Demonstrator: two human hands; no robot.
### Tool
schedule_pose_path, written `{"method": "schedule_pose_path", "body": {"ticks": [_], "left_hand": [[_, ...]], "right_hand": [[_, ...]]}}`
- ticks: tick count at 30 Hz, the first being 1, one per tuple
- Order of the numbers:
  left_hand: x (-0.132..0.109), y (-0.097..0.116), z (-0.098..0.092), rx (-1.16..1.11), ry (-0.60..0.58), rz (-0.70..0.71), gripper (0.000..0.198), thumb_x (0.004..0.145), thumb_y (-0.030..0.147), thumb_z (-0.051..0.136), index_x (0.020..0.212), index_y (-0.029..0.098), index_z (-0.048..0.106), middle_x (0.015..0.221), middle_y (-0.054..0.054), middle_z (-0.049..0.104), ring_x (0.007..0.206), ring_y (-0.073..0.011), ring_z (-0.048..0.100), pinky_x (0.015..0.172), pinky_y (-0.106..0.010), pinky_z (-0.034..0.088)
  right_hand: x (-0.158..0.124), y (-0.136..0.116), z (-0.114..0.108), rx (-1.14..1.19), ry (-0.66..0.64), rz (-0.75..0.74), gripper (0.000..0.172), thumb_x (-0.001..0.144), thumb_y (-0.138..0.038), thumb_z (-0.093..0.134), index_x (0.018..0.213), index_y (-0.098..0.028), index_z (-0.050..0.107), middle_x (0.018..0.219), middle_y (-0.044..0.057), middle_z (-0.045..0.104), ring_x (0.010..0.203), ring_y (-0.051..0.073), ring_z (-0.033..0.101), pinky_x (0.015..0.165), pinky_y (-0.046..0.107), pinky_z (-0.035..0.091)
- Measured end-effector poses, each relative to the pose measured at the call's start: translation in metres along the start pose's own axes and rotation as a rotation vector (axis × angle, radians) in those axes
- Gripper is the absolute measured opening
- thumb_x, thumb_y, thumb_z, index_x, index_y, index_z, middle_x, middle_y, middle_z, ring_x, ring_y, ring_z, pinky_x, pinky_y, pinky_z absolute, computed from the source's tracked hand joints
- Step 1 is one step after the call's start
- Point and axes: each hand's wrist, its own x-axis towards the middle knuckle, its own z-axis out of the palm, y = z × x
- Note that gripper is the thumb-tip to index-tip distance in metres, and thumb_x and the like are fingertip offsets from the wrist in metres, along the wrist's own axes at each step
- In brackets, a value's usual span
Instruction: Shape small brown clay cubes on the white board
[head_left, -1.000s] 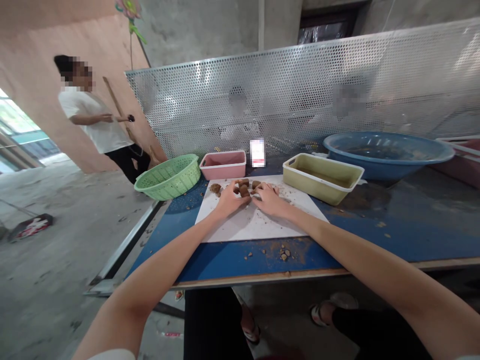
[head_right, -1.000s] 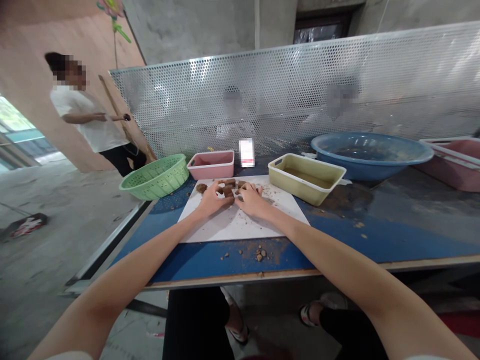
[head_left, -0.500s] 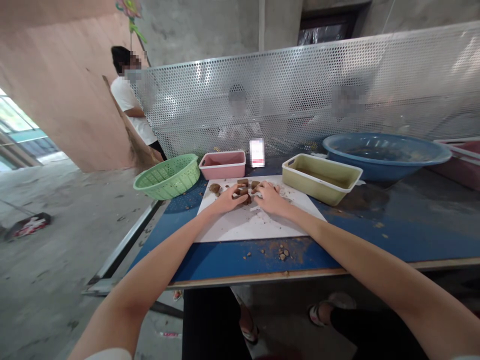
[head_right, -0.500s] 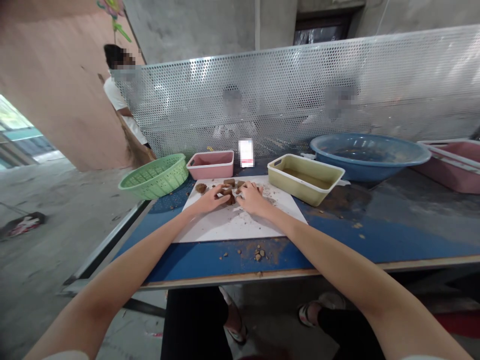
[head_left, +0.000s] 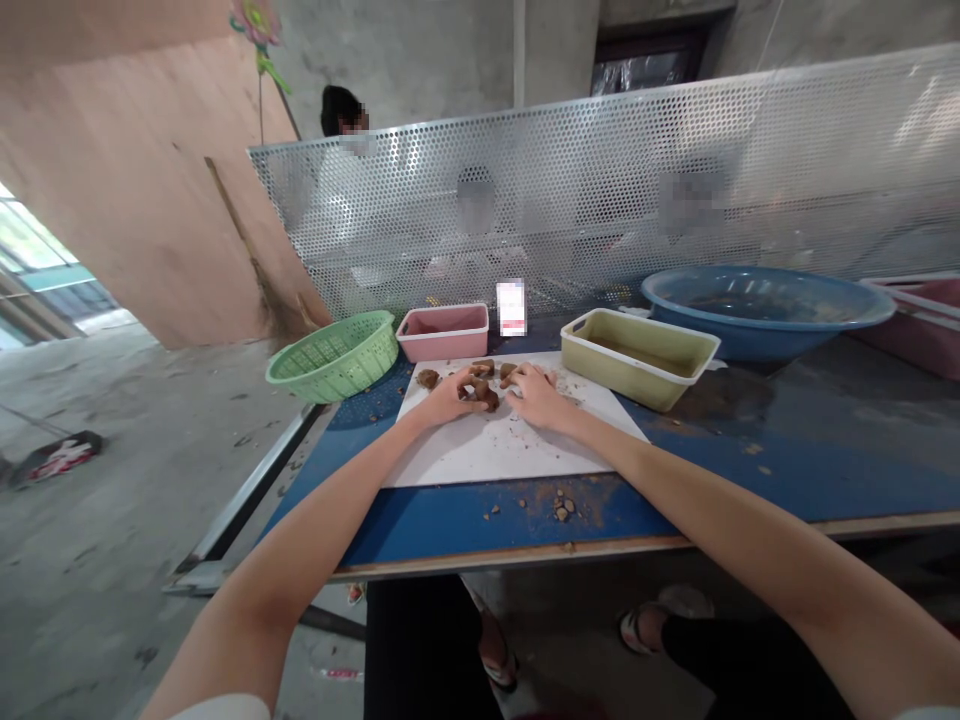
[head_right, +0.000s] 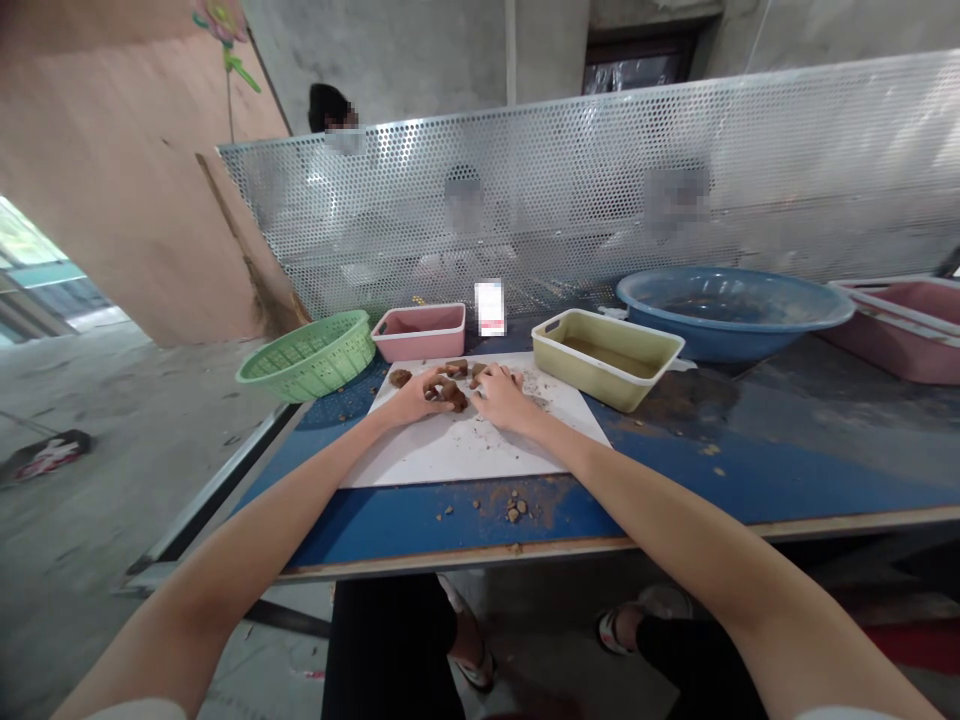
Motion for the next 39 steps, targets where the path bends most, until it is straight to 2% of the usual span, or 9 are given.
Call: {"method": "schedule_pose_path", "body": {"ticks": [3,7,10,13,19,26,32,36,39], "left_hand": [[0.0,-0.001,0.001,0.008,0.012,-0.003,0.082,0.082,0.045,0.086,0.152,0.016,0.054,0.114,-0.012,0.077,0.108,-0.0273,0.072,0.099,-0.045,0.057],[0.0,0.003,0.001,0.005,0.011,0.041,0.078,0.083,0.044,0.085,0.151,0.018,0.056,0.133,-0.016,0.073,0.124,-0.0309,0.069,0.106,-0.045,0.055],[0.0,0.008,0.002,0.003,0.007,0.052,0.077,0.085,0.044,0.083,0.152,0.015,0.056,0.124,-0.014,0.077,0.125,-0.0322,0.069,0.114,-0.049,0.051],[0.0,0.01,0.002,-0.018,-0.005,0.036,0.082,0.083,0.046,0.085,0.152,0.016,0.055,0.114,-0.012,0.08,0.12,-0.0317,0.072,0.114,-0.05,0.052],[0.0,0.009,0.002,-0.104,-0.066,0.008,0.087,0.085,0.045,0.083,0.158,0.014,0.047,0.111,-0.014,0.079,0.11,-0.0275,0.075,0.105,-0.046,0.056],[0.0,0.008,0.002,-0.108,-0.062,0.021,0.083,0.085,0.043,0.083,0.155,0.014,0.049,0.109,-0.012,0.079,0.108,-0.0274,0.075,0.104,-0.046,0.056],[0.0,0.008,0.006,-0.107,-0.017,-0.001,0.083,0.085,0.043,0.084,0.154,0.015,0.049,0.106,-0.011,0.079,0.106,-0.0266,0.075,0.099,-0.044,0.058],[0.0,0.011,0.012,-0.082,0.079,-0.02,0.081,0.081,0.041,0.088,0.149,0.013,0.054,0.1,-0.01,0.078,0.098,-0.0258,0.075,0.093,-0.041,0.059],[-0.001,0.015,0.012,-0.091,0.057,-0.026,0.081,0.081,0.041,0.088,0.15,0.014,0.053,0.101,-0.009,0.079,0.1,-0.025,0.075,0.096,-0.042,0.059]], "right_hand": [[0.001,-0.001,-0.011,0.071,-0.006,-0.015,0.022,0.102,-0.029,0.052,0.11,-0.02,0.071,0.123,0.014,0.068,0.111,0.03,0.065,0.105,0.051,0.042],[-0.001,0.004,-0.028,0.108,-0.086,-0.188,0.025,0.106,-0.036,0.048,0.106,-0.024,0.07,0.113,0.009,0.074,0.102,0.027,0.066,0.108,0.049,0.04],[-0.003,0.007,-0.034,0.037,-0.194,-0.342,0.028,0.105,-0.035,0.051,0.091,-0.024,0.072,0.111,0.008,0.073,0.103,0.027,0.065,0.113,0.052,0.035],[-0.004,0.008,-0.034,0.011,-0.247,-0.358,0.033,0.106,-0.035,0.05,0.085,-0.025,0.075,0.11,0.009,0.072,0.101,0.027,0.064,0.113,0.053,0.037],[-0.002,0.011,-0.031,0.046,-0.154,-0.348,0.032,0.108,-0.037,0.049,0.104,-0.026,0.079,0.128,0.01,0.071,0.12,0.03,0.062,0.118,0.054,0.035],[-0.003,0.005,-0.032,0.012,-0.211,-0.355,0.033,0.106,-0.035,0.051,0.089,-0.025,0.077,0.116,0.01,0.073,0.107,0.029,0.064,0.111,0.054,0.04],[0.0,0.009,-0.031,-0.019,-0.106,-0.333,0.031,0.106,-0.031,0.049,0.106,-0.026,0.08,0.129,0.012,0.073,0.122,0.032,0.062,0.113,0.055,0.039],[0.001,0.016,-0.028,-0.017,-0.07,-0.392,0.032,0.106,-0.032,0.049,0.102,-0.024,0.079,0.125,0.013,0.074,0.114,0.032,0.065,0.11,0.058,0.041],[0.002,0.018,-0.026,0.001,-0.056,-0.418,0.031,0.106,-0.034,0.05,0.094,-0.023,0.077,0.117,0.014,0.075,0.106,0.032,0.065,0.108,0.059,0.041]]}}
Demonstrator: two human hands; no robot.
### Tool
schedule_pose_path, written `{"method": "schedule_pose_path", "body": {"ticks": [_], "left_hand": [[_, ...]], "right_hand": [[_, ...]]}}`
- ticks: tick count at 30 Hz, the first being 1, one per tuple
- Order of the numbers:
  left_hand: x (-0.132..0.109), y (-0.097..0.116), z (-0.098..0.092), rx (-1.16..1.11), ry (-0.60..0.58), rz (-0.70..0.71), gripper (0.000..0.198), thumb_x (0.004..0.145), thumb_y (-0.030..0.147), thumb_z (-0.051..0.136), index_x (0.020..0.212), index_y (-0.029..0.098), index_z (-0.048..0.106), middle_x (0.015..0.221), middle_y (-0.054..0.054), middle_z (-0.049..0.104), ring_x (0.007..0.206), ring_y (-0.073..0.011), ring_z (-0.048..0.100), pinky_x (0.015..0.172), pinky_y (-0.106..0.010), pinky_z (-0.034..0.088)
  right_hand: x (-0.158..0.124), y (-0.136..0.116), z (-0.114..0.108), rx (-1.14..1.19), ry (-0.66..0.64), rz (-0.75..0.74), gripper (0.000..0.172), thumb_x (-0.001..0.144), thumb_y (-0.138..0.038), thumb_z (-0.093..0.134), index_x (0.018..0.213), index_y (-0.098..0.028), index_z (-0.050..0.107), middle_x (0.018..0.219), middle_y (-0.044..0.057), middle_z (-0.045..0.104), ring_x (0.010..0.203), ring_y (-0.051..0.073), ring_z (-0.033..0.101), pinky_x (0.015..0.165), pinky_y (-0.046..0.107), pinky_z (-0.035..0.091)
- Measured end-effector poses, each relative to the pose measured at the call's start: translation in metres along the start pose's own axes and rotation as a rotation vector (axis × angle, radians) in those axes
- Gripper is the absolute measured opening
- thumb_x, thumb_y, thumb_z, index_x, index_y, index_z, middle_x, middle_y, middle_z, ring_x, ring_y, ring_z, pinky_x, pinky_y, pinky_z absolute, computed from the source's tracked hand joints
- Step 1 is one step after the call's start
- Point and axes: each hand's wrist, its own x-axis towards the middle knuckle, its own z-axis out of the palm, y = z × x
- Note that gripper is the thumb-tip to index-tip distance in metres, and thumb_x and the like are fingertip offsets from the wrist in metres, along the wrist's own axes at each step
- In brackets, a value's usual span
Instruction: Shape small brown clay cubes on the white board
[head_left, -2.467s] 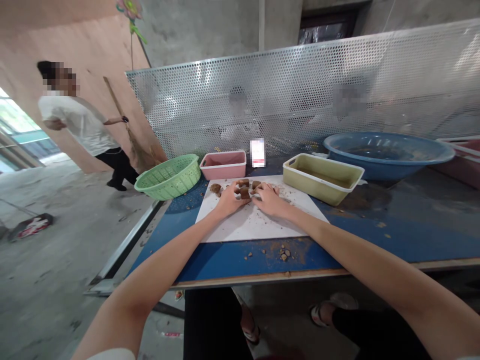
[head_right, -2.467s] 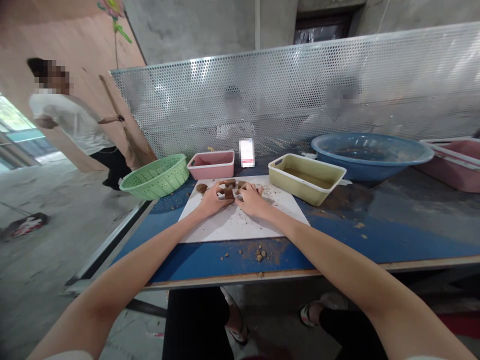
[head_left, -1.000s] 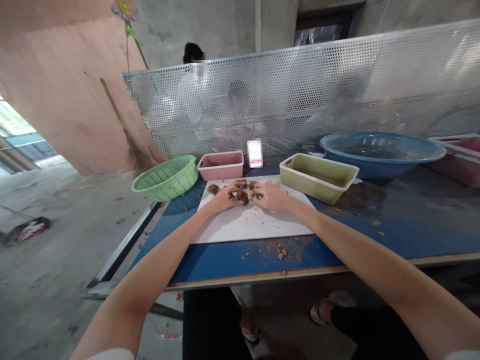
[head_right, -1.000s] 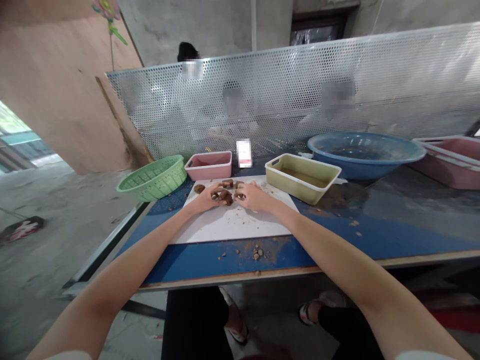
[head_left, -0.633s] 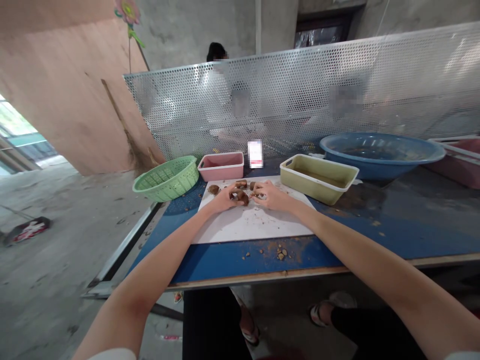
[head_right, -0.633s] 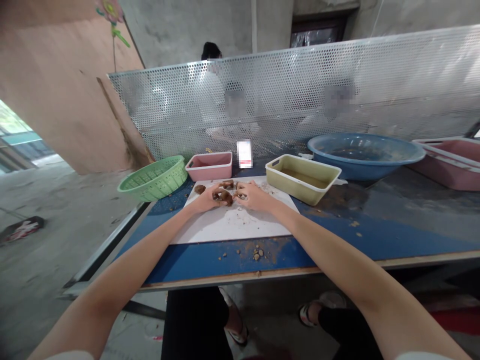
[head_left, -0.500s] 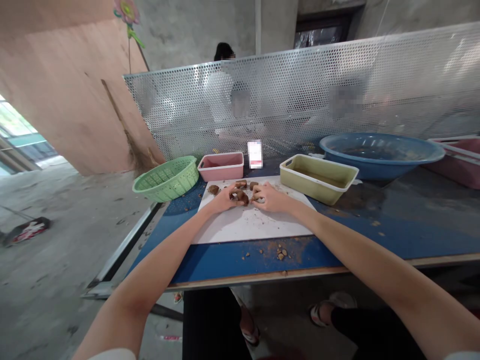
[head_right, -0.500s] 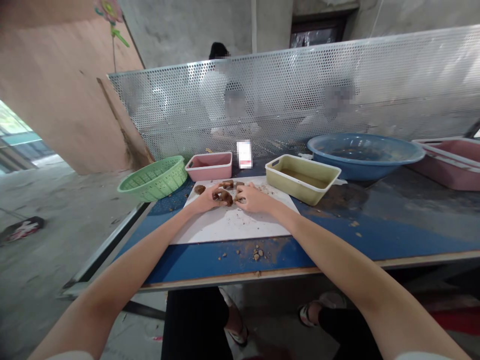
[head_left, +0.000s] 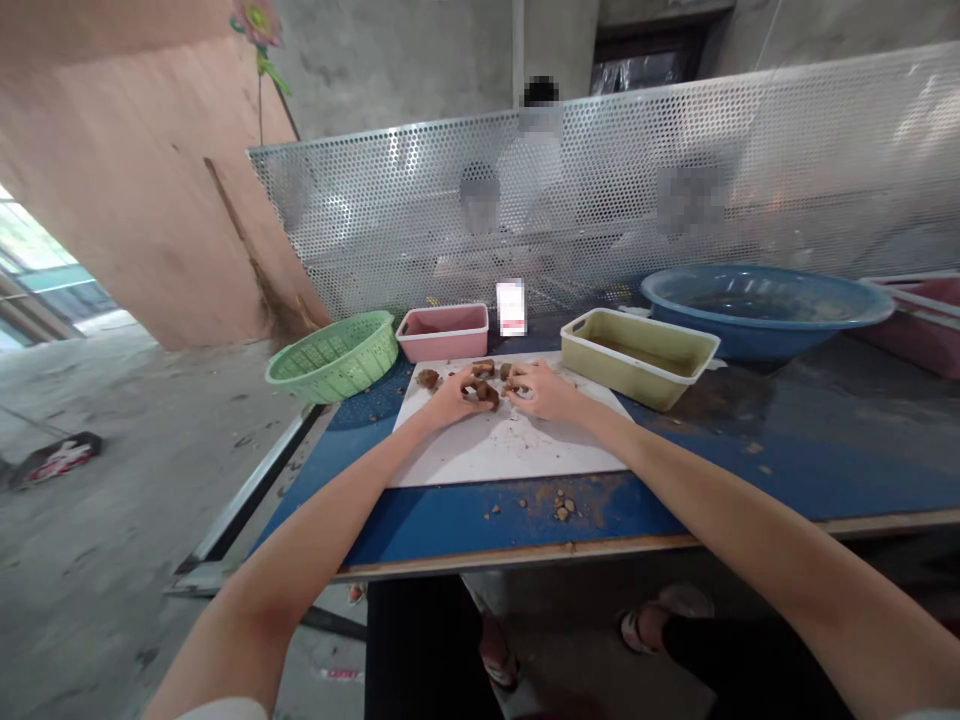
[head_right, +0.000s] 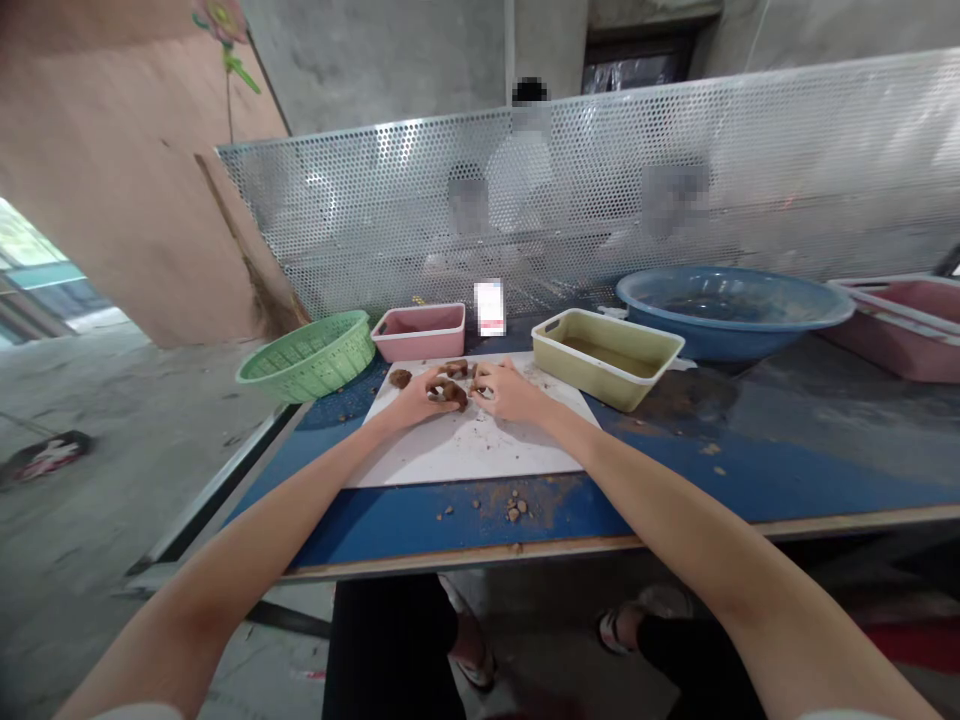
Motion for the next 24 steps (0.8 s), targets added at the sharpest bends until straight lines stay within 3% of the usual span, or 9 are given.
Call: {"method": "schedule_pose_path", "body": {"ticks": [5,10,19,24], "left_hand": [[-0.003,-0.001,-0.005,-0.057,-0.067,0.006,0.078,0.088,0.042,0.083,0.153,0.016,0.05,0.105,-0.01,0.08,0.109,-0.0258,0.076,0.102,-0.043,0.057],[-0.002,-0.006,-0.004,-0.026,-0.028,0.015,0.076,0.085,0.041,0.086,0.149,0.016,0.053,0.104,-0.01,0.08,0.106,-0.0261,0.076,0.1,-0.042,0.057],[-0.001,-0.009,-0.005,-0.022,-0.054,0.068,0.078,0.088,0.043,0.084,0.152,0.015,0.05,0.105,-0.011,0.079,0.106,-0.0252,0.076,0.097,-0.04,0.058],[-0.001,-0.01,-0.005,-0.018,-0.059,0.066,0.077,0.089,0.043,0.084,0.152,0.016,0.049,0.104,-0.01,0.079,0.108,-0.0263,0.076,0.101,-0.043,0.057]], "right_hand": [[-0.001,-0.003,0.0,0.073,-0.044,0.0,0.025,0.104,-0.032,0.056,0.091,-0.024,0.076,0.111,0.01,0.075,0.099,0.028,0.065,0.109,0.056,0.04],[-0.001,-0.013,-0.003,0.132,-0.132,-0.047,0.026,0.104,-0.031,0.059,0.089,-0.024,0.079,0.108,0.009,0.076,0.098,0.026,0.065,0.108,0.052,0.038],[-0.001,-0.011,-0.003,0.155,0.027,-0.053,0.026,0.106,-0.032,0.058,0.096,-0.023,0.081,0.107,0.009,0.075,0.098,0.026,0.064,0.101,0.046,0.042],[0.001,-0.014,-0.002,0.149,-0.075,-0.089,0.028,0.106,-0.03,0.059,0.09,-0.023,0.08,0.1,0.008,0.077,0.091,0.024,0.064,0.1,0.047,0.042]]}}
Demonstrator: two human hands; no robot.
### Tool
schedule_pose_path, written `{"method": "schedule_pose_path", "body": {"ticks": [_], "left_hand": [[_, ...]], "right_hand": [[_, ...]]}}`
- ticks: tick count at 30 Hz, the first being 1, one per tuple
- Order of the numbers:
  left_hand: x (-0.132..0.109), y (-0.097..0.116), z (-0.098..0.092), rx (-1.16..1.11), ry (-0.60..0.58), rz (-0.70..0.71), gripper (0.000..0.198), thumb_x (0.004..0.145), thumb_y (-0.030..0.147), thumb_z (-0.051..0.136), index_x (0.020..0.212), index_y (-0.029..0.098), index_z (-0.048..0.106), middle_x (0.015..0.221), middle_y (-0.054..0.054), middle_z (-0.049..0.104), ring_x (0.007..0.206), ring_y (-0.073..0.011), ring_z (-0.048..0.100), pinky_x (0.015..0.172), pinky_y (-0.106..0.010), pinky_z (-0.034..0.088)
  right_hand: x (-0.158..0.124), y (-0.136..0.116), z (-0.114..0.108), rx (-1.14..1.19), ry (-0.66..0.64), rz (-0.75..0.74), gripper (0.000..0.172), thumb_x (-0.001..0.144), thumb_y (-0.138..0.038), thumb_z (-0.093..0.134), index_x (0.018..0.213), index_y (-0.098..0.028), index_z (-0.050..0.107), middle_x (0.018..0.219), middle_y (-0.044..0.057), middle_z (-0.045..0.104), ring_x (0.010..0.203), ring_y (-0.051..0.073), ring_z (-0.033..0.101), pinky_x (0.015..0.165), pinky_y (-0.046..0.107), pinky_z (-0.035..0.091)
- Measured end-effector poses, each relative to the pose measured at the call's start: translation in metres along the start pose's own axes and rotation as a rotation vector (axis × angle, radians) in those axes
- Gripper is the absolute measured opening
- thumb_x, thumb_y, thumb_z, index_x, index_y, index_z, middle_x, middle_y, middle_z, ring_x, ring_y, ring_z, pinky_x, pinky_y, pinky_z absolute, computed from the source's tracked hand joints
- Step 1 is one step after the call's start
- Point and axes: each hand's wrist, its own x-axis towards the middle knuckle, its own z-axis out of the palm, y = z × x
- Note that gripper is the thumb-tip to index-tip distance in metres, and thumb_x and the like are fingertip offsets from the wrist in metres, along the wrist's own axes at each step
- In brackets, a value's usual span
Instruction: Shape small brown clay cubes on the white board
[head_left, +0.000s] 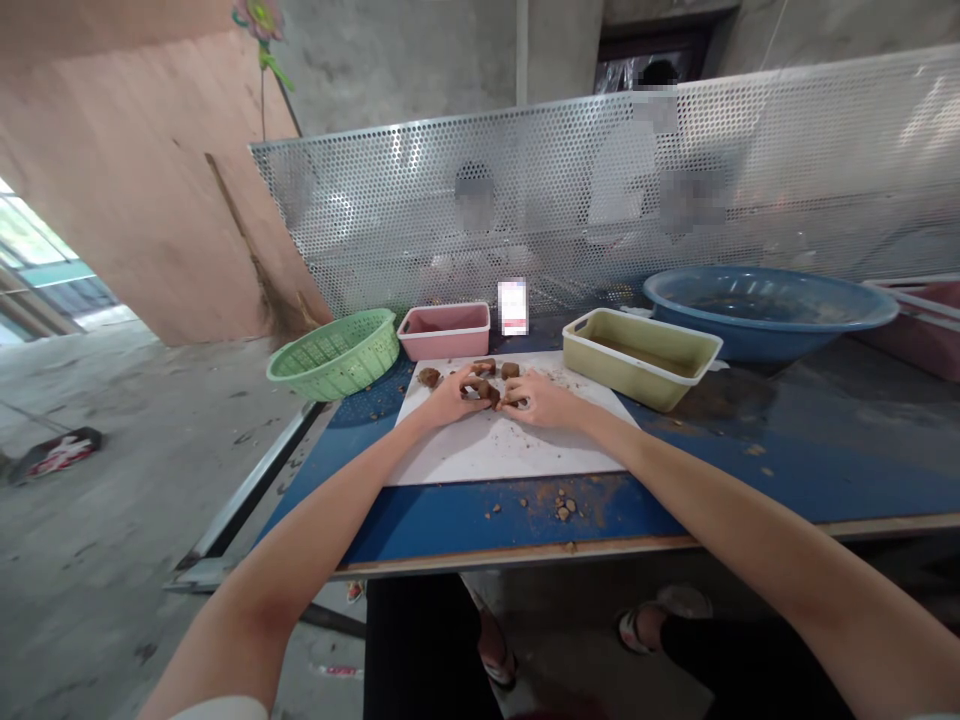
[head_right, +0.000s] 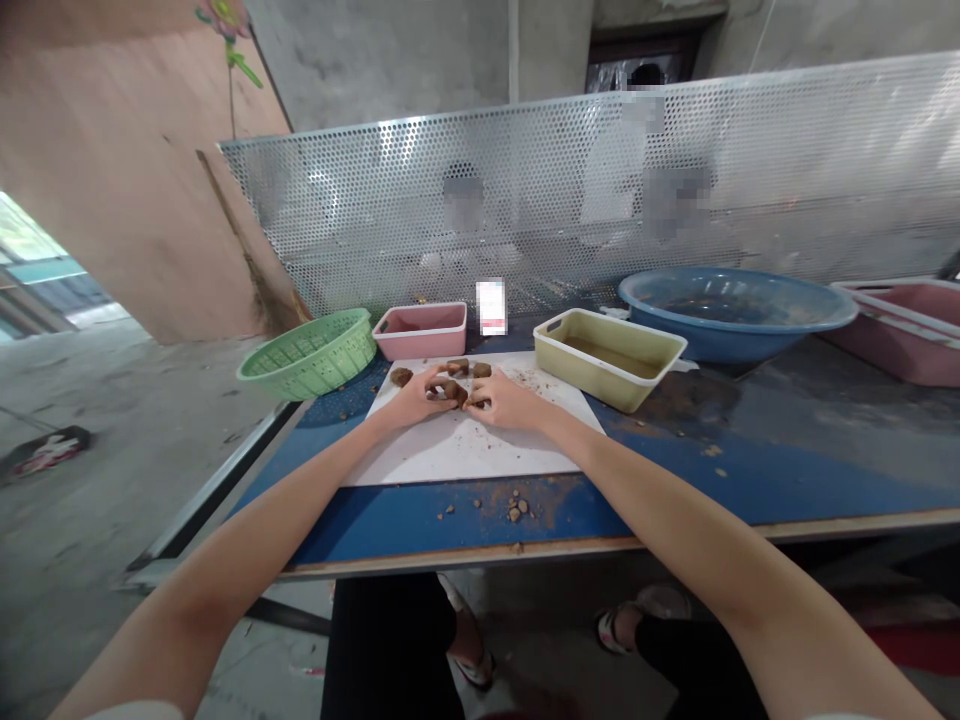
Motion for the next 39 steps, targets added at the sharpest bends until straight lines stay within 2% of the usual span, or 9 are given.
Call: {"method": "schedule_pose_path", "body": {"ticks": [5,8,11,15,20,26,30,36,39], "left_hand": [[-0.0002,0.0011,0.0001,0.016,0.005,0.001,0.074,0.089,0.042,0.082,0.151,0.016,0.049,0.103,-0.01,0.079,0.103,-0.0244,0.076,0.097,-0.04,0.058],[-0.0006,0.003,0.0002,0.029,0.01,-0.01,0.074,0.089,0.042,0.082,0.15,0.017,0.049,0.104,-0.009,0.079,0.103,-0.0242,0.075,0.097,-0.04,0.058],[-0.0011,0.0047,0.0002,0.065,0.035,-0.016,0.073,0.088,0.042,0.083,0.148,0.016,0.051,0.104,-0.008,0.078,0.103,-0.0242,0.075,0.096,-0.039,0.058],[-0.0011,0.0041,0.0005,0.042,0.022,-0.013,0.074,0.089,0.042,0.083,0.15,0.015,0.049,0.103,-0.009,0.079,0.103,-0.0244,0.075,0.097,-0.04,0.057],[-0.0004,0.0016,0.0006,0.038,0.019,-0.013,0.072,0.089,0.041,0.083,0.148,0.016,0.05,0.105,-0.01,0.08,0.105,-0.0246,0.075,0.101,-0.042,0.056],[-0.001,0.0033,0.0,0.044,0.018,-0.029,0.075,0.088,0.045,0.083,0.15,0.017,0.05,0.104,-0.009,0.078,0.104,-0.0244,0.076,0.096,-0.04,0.058],[-0.0011,0.0021,0.0001,0.043,0.012,-0.023,0.076,0.088,0.046,0.083,0.15,0.016,0.05,0.104,-0.009,0.078,0.105,-0.0248,0.076,0.098,-0.041,0.058],[0.0004,-0.001,0.0007,-0.006,0.005,-0.006,0.078,0.088,0.046,0.083,0.15,0.014,0.048,0.098,-0.007,0.077,0.099,-0.0229,0.075,0.09,-0.037,0.058],[0.0004,-0.0008,0.0008,0.018,0.027,-0.029,0.083,0.083,0.045,0.087,0.15,0.014,0.05,0.1,-0.007,0.077,0.101,-0.0233,0.074,0.091,-0.037,0.058]], "right_hand": [[0.0007,-0.0003,-0.0009,0.025,0.118,0.046,0.028,0.107,-0.034,0.058,0.095,-0.023,0.081,0.103,0.009,0.078,0.093,0.025,0.066,0.093,0.043,0.046],[0.0014,0.0014,0.0016,0.078,0.051,0.029,0.026,0.105,-0.034,0.061,0.096,-0.024,0.082,0.096,0.007,0.079,0.089,0.024,0.067,0.087,0.04,0.047],[0.0026,0.0021,0.0036,0.076,0.003,0.028,0.026,0.106,-0.034,0.059,0.097,-0.024,0.082,0.099,0.007,0.08,0.091,0.024,0.067,0.09,0.04,0.047],[0.0027,0.0014,-0.0006,0.037,0.111,0.048,0.028,0.107,-0.032,0.057,0.094,-0.022,0.079,0.103,0.01,0.076,0.094,0.025,0.065,0.093,0.043,0.046],[0.0009,-0.0007,-0.0055,0.036,-0.03,0.017,0.028,0.108,-0.033,0.058,0.094,-0.023,0.079,0.104,0.009,0.075,0.093,0.025,0.064,0.095,0.043,0.044],[0.0019,-0.002,-0.004,-0.003,0.073,0.073,0.029,0.109,-0.032,0.053,0.099,-0.022,0.078,0.108,0.01,0.076,0.101,0.026,0.065,0.101,0.046,0.044],[0.0032,-0.003,-0.0044,-0.017,-0.055,0.053,0.029,0.108,-0.03,0.053,0.097,-0.022,0.078,0.099,0.009,0.077,0.091,0.025,0.065,0.099,0.046,0.044],[0.0015,0.0003,-0.0029,-0.014,0.082,0.161,0.032,0.113,-0.033,0.042,0.119,-0.023,0.072,0.11,0.01,0.078,0.102,0.027,0.067,0.107,0.049,0.039],[0.0007,0.0029,-0.0002,-0.056,0.073,0.143,0.036,0.113,-0.036,0.041,0.131,-0.023,0.07,0.123,0.013,0.076,0.112,0.029,0.066,0.108,0.05,0.037]]}}
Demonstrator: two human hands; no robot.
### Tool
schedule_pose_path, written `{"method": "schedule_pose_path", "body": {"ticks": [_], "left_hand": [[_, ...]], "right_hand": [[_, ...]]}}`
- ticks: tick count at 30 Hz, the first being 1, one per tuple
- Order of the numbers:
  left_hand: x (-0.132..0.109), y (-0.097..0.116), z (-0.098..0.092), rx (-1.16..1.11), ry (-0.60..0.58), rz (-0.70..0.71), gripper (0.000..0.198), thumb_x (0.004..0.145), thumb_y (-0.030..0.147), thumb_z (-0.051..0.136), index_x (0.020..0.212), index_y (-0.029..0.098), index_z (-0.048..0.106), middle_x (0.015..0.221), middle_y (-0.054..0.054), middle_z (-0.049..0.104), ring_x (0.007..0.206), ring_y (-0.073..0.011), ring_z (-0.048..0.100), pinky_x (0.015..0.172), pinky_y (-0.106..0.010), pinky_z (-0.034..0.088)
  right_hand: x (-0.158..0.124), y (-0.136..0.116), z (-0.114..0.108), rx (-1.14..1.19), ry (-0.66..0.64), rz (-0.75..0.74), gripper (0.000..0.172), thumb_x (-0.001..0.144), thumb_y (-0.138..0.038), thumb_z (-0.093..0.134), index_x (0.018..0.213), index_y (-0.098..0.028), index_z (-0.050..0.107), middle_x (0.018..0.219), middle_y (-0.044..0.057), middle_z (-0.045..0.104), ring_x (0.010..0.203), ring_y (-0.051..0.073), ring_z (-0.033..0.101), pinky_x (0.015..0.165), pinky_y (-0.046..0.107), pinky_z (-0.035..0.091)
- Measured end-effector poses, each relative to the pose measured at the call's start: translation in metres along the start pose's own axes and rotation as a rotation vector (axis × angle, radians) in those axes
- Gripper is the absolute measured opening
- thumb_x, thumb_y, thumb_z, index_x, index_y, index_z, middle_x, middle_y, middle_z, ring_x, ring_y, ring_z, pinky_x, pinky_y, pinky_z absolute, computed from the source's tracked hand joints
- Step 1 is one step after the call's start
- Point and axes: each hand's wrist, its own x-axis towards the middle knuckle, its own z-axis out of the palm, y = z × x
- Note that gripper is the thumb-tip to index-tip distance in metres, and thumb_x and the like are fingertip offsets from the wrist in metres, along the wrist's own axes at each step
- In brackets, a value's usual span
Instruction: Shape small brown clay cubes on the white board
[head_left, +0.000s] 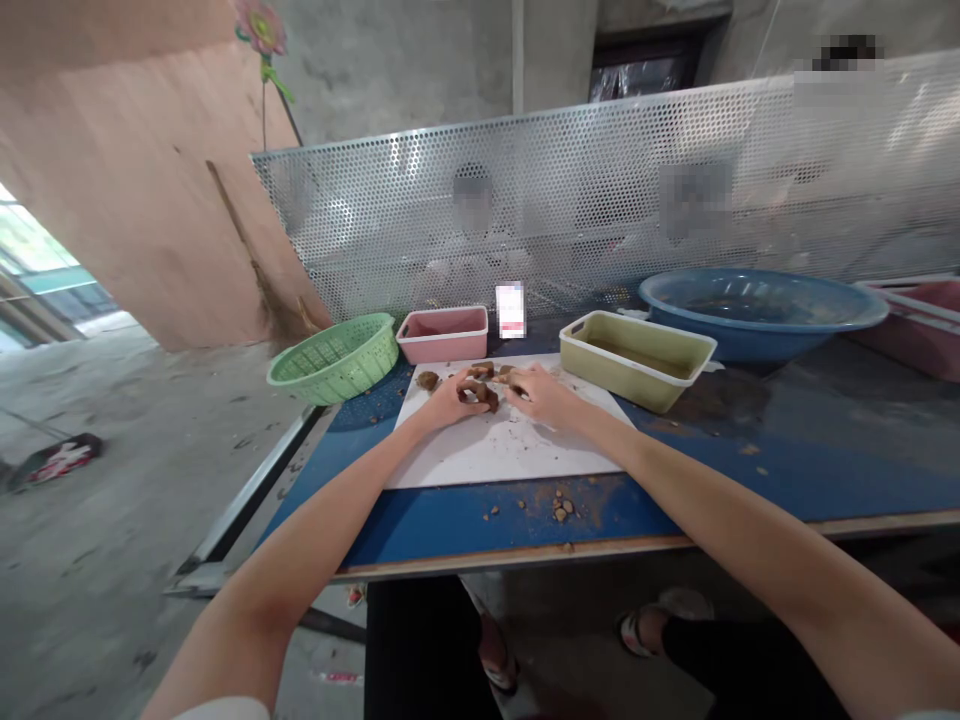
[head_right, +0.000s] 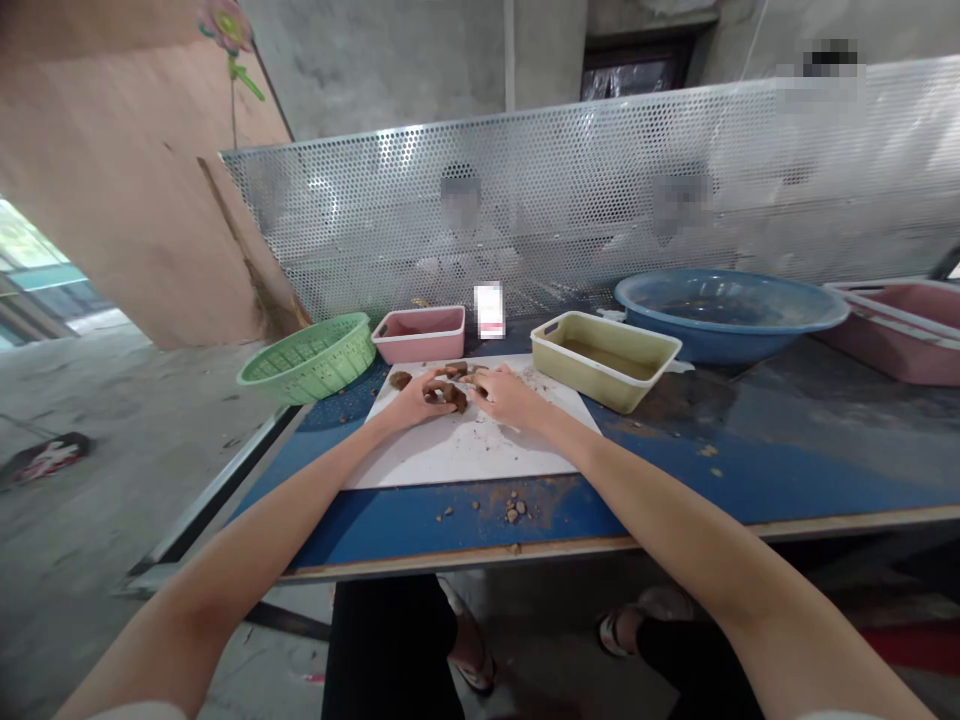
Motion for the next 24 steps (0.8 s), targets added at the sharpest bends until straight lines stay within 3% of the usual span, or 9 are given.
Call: {"method": "schedule_pose_path", "body": {"ticks": [2,5,10,14,24], "left_hand": [[0.0,0.0,0.0,0.032,0.028,-0.007,0.085,0.08,0.045,0.089,0.149,0.015,0.051,0.101,-0.007,0.077,0.102,-0.0242,0.074,0.092,-0.038,0.058],[0.001,-0.001,0.002,0.089,0.075,0.014,0.078,0.078,0.046,0.091,0.142,0.015,0.059,0.1,-0.008,0.078,0.103,-0.0263,0.074,0.098,-0.041,0.057],[0.001,-0.003,0.003,0.081,0.086,0.026,0.074,0.078,0.047,0.091,0.137,0.015,0.061,0.103,-0.009,0.078,0.105,-0.0276,0.075,0.101,-0.043,0.057],[0.0,-0.002,0.003,0.079,0.083,0.012,0.079,0.078,0.045,0.091,0.143,0.016,0.057,0.099,-0.007,0.078,0.102,-0.0266,0.076,0.099,-0.042,0.058],[0.0,0.003,0.003,0.109,0.083,0.009,0.08,0.078,0.047,0.091,0.143,0.015,0.057,0.099,-0.007,0.078,0.102,-0.0271,0.076,0.098,-0.042,0.058]], "right_hand": [[0.0,-0.001,0.001,-0.06,-0.047,-0.028,0.037,0.112,-0.035,0.042,0.129,-0.02,0.072,0.123,0.015,0.075,0.108,0.03,0.065,0.104,0.05,0.039],[-0.001,-0.006,0.0,-0.062,-0.103,-0.091,0.033,0.11,-0.032,0.045,0.111,-0.02,0.077,0.108,0.013,0.076,0.098,0.027,0.063,0.101,0.049,0.04],[-0.002,-0.015,-0.005,0.049,-0.049,-0.103,0.04,0.112,-0.035,0.044,0.085,-0.022,0.072,0.088,0.007,0.072,0.085,0.023,0.06,0.099,0.046,0.04],[0.0,-0.013,-0.003,-0.035,-0.041,-0.034,0.041,0.112,-0.034,0.042,0.089,-0.021,0.072,0.094,0.009,0.072,0.084,0.023,0.058,0.096,0.048,0.039],[-0.001,-0.003,-0.001,-0.054,-0.096,-0.112,0.037,0.11,-0.031,0.044,0.098,-0.021,0.078,0.099,0.011,0.073,0.091,0.026,0.06,0.097,0.048,0.038]]}}
